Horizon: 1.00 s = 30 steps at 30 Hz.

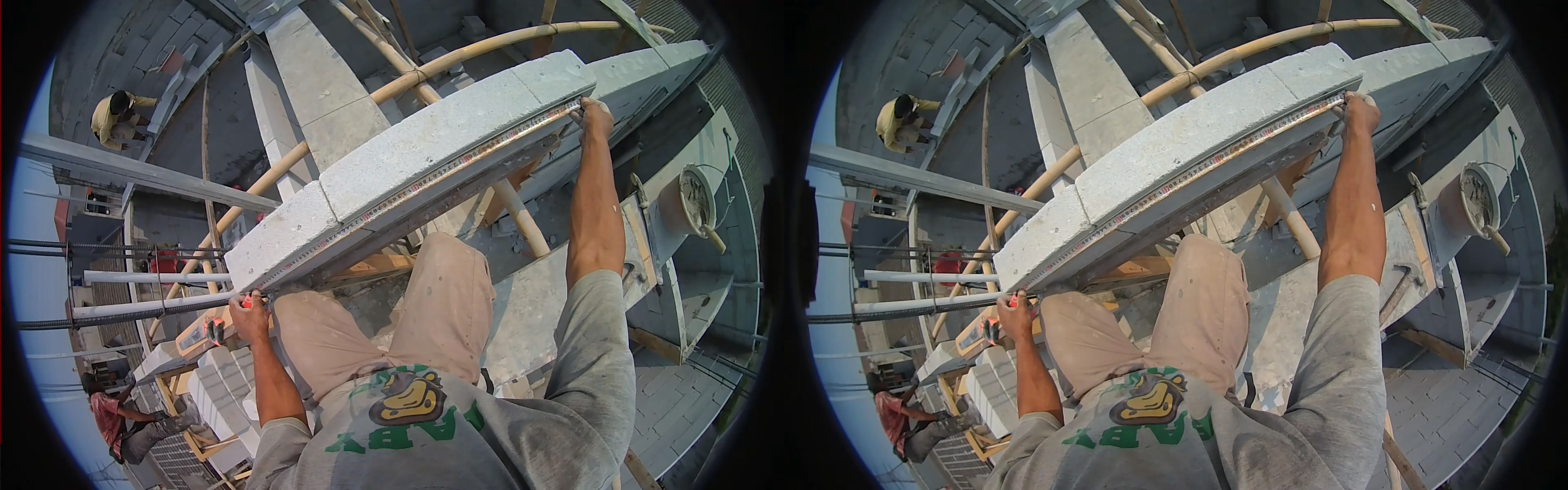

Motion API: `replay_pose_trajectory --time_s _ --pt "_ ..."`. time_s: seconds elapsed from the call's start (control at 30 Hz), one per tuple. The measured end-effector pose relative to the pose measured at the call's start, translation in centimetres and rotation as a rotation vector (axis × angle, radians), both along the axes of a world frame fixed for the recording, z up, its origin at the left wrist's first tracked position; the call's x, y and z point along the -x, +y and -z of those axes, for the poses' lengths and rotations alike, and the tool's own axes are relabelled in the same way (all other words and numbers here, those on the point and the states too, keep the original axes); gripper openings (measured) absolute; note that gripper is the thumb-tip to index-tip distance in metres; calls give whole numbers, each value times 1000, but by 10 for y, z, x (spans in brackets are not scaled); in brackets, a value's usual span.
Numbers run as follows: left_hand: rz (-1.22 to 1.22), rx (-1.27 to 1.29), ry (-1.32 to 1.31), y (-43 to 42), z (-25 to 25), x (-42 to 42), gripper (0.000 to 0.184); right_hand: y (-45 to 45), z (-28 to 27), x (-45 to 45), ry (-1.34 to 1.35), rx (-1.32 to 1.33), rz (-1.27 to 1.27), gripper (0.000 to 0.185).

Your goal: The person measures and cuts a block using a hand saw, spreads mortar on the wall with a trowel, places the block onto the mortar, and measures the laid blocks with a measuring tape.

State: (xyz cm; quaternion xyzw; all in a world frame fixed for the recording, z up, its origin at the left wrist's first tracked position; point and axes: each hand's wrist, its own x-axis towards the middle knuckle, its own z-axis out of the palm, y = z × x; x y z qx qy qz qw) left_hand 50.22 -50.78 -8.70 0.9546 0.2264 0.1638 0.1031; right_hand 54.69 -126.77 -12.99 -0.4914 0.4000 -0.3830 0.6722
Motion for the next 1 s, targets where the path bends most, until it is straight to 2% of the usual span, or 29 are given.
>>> replay_pose_trajectory --time_s 0.1,0.2,0.5,0.6,0.7,0.73,0.83,0.9,1.0 --pt "-34 233 -2 -20 -16 4 35 -3 3 -1 -3 2 -1 12" --pt "-2 108 -10 -10 -8 2 35 -7 7 0 -13 3 -18 12" --pt "-14 189 4 -18 -15 4 34 -11 10 0 10 9 -45 11" --pt "31 266 -49 -15 -15 7 34 -7 15 4 7 29 4 10" --pt "101 297 24 3 -15 19 34 -1 35 25 70 37 3 8" --pt "196 117 15 19 -8 23 31 4 45 35 55 9 -24 7" --pt "258 104 101 33 -3 38 28 27 79 57 222 -45 -87 7" --pt "387 51 81 40 10 46 26 51 98 66 326 -13 -141 8" --pt "499 -2 130 57 26 52 25 96 108 78 273 -30 -275 8"
